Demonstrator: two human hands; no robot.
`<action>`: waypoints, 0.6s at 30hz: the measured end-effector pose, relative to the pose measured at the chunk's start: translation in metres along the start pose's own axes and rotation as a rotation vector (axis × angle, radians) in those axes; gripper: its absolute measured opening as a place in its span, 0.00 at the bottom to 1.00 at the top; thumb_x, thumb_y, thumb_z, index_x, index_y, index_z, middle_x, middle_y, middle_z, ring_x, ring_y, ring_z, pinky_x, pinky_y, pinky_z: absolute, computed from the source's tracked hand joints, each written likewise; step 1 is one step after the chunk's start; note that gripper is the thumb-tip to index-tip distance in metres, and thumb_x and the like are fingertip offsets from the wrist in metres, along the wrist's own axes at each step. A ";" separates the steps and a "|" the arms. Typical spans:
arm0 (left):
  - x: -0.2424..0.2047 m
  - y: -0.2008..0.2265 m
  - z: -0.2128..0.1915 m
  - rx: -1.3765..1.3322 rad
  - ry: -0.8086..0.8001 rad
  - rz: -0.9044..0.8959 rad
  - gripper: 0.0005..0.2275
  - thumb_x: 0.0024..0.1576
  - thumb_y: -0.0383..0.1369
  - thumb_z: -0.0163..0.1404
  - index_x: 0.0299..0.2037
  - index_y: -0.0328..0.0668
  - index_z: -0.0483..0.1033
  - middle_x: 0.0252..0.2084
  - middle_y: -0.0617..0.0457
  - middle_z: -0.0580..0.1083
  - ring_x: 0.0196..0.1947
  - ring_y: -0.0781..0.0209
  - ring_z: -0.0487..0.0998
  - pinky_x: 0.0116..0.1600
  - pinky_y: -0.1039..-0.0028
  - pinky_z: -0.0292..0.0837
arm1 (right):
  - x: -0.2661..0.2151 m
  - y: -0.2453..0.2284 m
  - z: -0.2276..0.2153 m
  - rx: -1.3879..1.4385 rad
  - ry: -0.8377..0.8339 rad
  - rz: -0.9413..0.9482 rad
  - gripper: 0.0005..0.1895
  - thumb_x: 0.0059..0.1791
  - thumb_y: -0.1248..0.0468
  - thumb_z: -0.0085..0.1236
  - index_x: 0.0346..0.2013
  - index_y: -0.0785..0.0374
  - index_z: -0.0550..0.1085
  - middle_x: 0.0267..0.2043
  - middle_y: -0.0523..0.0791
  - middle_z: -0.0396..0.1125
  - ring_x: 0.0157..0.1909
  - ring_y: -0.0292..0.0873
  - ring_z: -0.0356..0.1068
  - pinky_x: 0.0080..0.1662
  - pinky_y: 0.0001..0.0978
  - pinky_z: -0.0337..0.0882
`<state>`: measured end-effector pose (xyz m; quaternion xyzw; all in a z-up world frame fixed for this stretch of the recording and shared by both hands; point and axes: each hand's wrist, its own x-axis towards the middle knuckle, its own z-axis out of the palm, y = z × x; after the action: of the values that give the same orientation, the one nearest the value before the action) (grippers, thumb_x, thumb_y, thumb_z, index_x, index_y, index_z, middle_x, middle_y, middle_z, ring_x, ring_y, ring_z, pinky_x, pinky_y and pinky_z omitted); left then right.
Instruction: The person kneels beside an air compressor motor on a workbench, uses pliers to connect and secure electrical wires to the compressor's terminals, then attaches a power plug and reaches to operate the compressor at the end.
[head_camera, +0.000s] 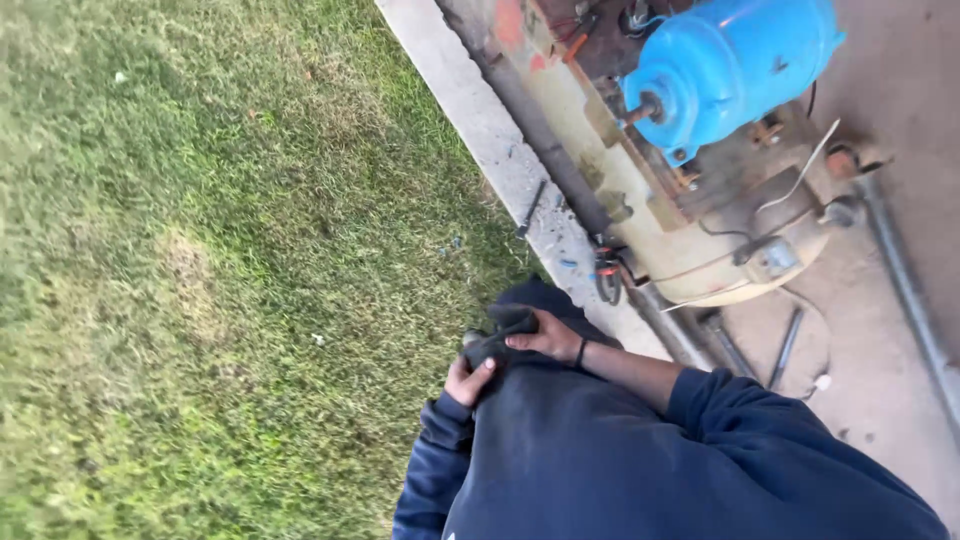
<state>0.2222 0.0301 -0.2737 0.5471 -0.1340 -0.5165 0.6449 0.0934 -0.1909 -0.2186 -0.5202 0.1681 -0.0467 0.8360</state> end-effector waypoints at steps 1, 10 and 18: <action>0.012 -0.003 -0.026 0.082 -0.019 -0.001 0.22 0.61 0.32 0.57 0.62 0.25 0.70 0.50 0.46 0.77 0.46 0.62 0.78 0.52 0.72 0.75 | 0.013 0.017 0.013 -0.010 0.023 -0.028 0.34 0.49 0.59 0.67 0.66 0.66 0.66 0.61 0.44 0.67 0.62 0.38 0.65 0.65 0.34 0.64; 0.073 0.170 -0.054 0.563 -0.186 -0.048 0.13 0.61 0.37 0.53 0.50 0.37 0.79 0.28 0.52 0.80 0.29 0.66 0.80 0.39 0.75 0.76 | 0.100 -0.015 0.048 0.513 0.276 0.073 0.30 0.53 0.49 0.57 0.62 0.65 0.69 0.57 0.45 0.70 0.59 0.41 0.68 0.61 0.36 0.67; 0.269 0.174 -0.057 0.542 -0.446 -0.361 0.12 0.62 0.37 0.53 0.44 0.35 0.79 0.29 0.51 0.80 0.28 0.62 0.81 0.38 0.71 0.78 | 0.183 -0.025 -0.016 0.425 1.022 -0.078 0.39 0.47 0.50 0.64 0.67 0.66 0.64 0.58 0.47 0.70 0.59 0.42 0.68 0.61 0.35 0.66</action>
<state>0.4703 -0.1790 -0.2535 0.5868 -0.3041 -0.6735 0.3310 0.2623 -0.2623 -0.2460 -0.2572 0.5199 -0.3570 0.7322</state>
